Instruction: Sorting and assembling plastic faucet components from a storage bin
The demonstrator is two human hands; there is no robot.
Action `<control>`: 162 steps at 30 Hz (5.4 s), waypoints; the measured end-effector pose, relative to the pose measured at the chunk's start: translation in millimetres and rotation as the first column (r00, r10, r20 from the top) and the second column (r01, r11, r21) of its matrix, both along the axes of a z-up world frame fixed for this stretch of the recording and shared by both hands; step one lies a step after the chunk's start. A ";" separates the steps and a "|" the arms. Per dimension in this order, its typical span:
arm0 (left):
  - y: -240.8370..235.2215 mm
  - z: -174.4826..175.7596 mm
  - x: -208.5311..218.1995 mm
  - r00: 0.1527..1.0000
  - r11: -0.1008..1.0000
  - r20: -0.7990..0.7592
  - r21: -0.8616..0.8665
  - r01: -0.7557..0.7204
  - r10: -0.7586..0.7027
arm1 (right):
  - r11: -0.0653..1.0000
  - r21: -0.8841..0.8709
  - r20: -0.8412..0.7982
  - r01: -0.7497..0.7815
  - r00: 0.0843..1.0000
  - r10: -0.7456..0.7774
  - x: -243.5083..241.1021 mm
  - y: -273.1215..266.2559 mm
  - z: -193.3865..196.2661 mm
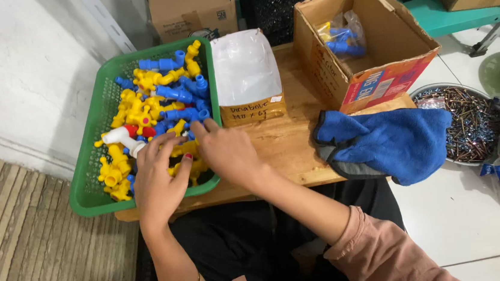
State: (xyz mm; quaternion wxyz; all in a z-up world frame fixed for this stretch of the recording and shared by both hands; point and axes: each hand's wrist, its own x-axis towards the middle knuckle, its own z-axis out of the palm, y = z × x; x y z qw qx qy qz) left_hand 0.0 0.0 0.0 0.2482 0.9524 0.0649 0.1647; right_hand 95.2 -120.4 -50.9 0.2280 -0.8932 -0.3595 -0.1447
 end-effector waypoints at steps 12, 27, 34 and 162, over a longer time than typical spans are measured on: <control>7.6 -10.9 5.0 1.000 0.998 0.012 0.063 0.018 -0.018 | 0.997 -0.067 0.209 0.048 0.977 -0.033 -4.6 1.7 -2.9; 19.0 -19.1 6.6 1.000 0.990 0.011 0.139 0.018 -0.019 | 0.978 -0.196 0.458 -0.069 0.875 0.154 7.3 19.0 -14.6; 20.8 -27.1 11.5 0.975 0.983 0.196 0.172 0.069 -0.102 | 0.974 -0.061 0.439 -0.217 0.871 0.221 11.0 -6.6 7.3; -86.1 -130.0 68.3 0.870 0.446 0.362 -0.752 0.485 -0.335 | -0.186 0.973 -0.022 0.135 0.859 0.511 -2.8 -64.7 -58.4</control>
